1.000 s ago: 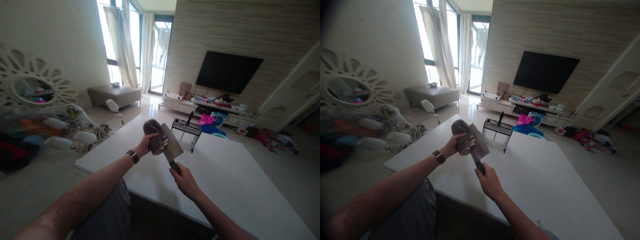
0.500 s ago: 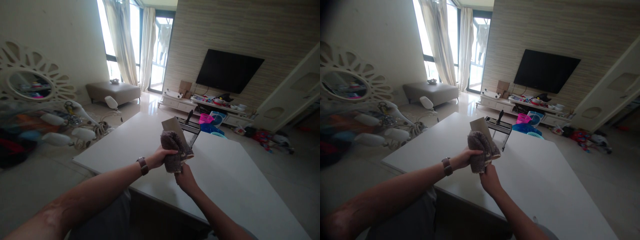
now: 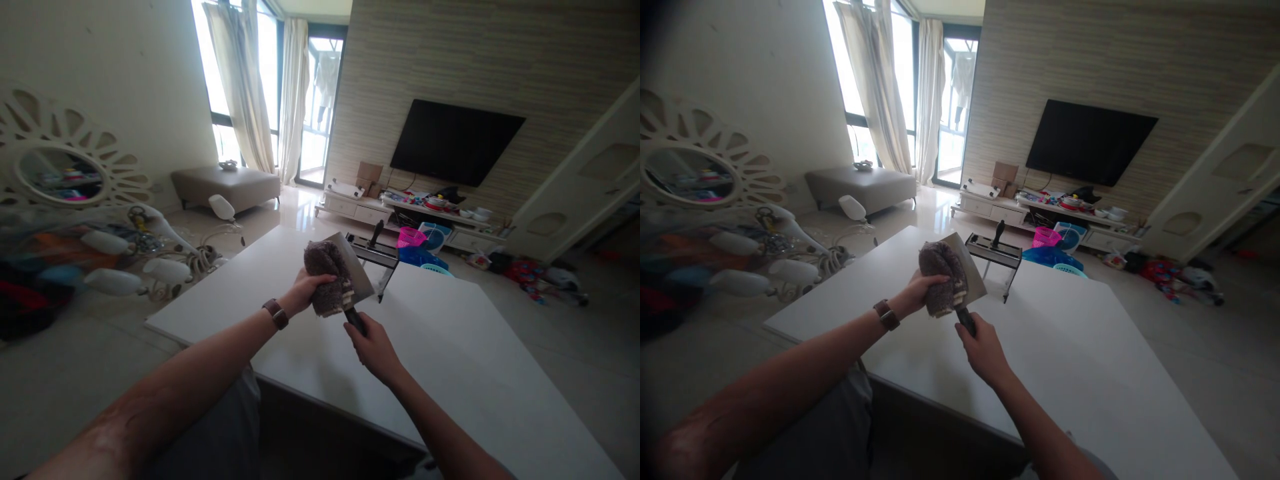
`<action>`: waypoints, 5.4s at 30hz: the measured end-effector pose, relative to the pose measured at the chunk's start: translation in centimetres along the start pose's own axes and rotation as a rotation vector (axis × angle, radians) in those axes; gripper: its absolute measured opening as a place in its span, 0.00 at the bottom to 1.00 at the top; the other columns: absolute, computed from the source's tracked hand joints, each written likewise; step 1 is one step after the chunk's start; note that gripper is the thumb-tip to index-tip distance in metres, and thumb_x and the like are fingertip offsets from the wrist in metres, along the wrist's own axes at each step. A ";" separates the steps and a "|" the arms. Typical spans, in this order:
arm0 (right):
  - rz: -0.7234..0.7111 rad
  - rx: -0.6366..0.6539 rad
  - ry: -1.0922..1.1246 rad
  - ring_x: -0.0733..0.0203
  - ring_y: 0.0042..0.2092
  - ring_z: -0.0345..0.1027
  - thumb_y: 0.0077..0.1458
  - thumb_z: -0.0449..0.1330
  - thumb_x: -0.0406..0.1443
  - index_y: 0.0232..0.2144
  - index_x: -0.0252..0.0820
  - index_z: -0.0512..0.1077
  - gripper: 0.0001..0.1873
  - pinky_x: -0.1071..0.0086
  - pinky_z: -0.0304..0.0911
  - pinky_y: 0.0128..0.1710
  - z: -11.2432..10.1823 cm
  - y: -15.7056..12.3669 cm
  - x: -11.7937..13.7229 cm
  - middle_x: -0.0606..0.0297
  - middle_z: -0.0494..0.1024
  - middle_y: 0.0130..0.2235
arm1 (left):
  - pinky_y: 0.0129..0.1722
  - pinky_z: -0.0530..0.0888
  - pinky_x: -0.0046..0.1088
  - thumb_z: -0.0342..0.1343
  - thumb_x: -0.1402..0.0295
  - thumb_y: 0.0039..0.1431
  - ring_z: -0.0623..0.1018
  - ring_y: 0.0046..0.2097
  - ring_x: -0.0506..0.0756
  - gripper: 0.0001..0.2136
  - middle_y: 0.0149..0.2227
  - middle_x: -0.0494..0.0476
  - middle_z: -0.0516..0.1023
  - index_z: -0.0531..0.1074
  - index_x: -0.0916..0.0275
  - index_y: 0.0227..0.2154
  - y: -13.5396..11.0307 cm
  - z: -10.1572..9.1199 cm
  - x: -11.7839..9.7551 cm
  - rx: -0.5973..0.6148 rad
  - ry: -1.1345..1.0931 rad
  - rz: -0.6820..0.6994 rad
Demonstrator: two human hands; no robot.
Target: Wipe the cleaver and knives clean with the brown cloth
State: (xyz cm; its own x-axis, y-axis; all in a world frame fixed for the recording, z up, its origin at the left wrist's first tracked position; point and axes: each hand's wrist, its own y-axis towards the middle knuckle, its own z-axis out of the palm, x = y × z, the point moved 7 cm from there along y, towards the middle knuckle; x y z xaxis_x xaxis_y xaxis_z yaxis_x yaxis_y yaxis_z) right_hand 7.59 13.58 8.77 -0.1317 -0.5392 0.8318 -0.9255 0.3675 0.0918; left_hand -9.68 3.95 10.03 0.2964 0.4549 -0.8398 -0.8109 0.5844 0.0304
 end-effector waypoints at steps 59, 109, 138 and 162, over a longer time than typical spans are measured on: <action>0.124 0.043 0.213 0.66 0.14 0.59 0.53 0.55 0.40 0.32 0.43 0.65 0.06 0.74 0.55 0.11 1.0 -0.6 -1.0 0.76 0.67 0.18 | 0.44 0.79 0.35 0.74 0.71 0.38 0.82 0.40 0.59 0.21 0.41 0.64 0.84 0.79 0.67 0.39 -3.4 1.8 3.8 0.032 0.099 -0.153; 0.115 0.071 0.211 0.67 0.14 0.60 0.56 0.55 0.41 0.32 0.43 0.65 0.07 0.75 0.56 0.11 0.8 -0.7 -1.0 0.77 0.67 0.18 | 0.43 0.80 0.35 0.74 0.71 0.39 0.83 0.38 0.58 0.22 0.39 0.63 0.84 0.78 0.67 0.40 -3.7 1.9 4.2 0.004 0.048 -0.184; 0.127 0.073 0.223 0.68 0.13 0.60 0.55 0.55 0.38 0.33 0.42 0.65 0.06 0.76 0.56 0.10 0.7 -0.8 -0.9 0.77 0.68 0.18 | 0.42 0.81 0.35 0.73 0.72 0.39 0.83 0.39 0.60 0.22 0.41 0.65 0.83 0.77 0.67 0.41 -3.8 1.9 4.4 -0.013 0.026 -0.202; 0.132 0.081 0.228 0.68 0.13 0.60 0.56 0.56 0.41 0.34 0.42 0.66 0.08 0.76 0.56 0.10 0.8 -0.8 -1.0 0.77 0.67 0.18 | 0.41 0.81 0.35 0.72 0.73 0.41 0.83 0.38 0.59 0.21 0.40 0.65 0.84 0.77 0.67 0.42 -3.8 1.9 4.7 0.002 0.010 -0.215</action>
State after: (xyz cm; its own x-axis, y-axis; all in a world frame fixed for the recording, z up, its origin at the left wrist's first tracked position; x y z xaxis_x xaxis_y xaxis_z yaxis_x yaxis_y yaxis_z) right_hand 8.16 13.21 7.37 -0.1786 -0.3025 0.9363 -0.9322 0.3564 -0.0626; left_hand -4.24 5.09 7.00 0.4575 0.3124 -0.8325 -0.7285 0.6685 -0.1495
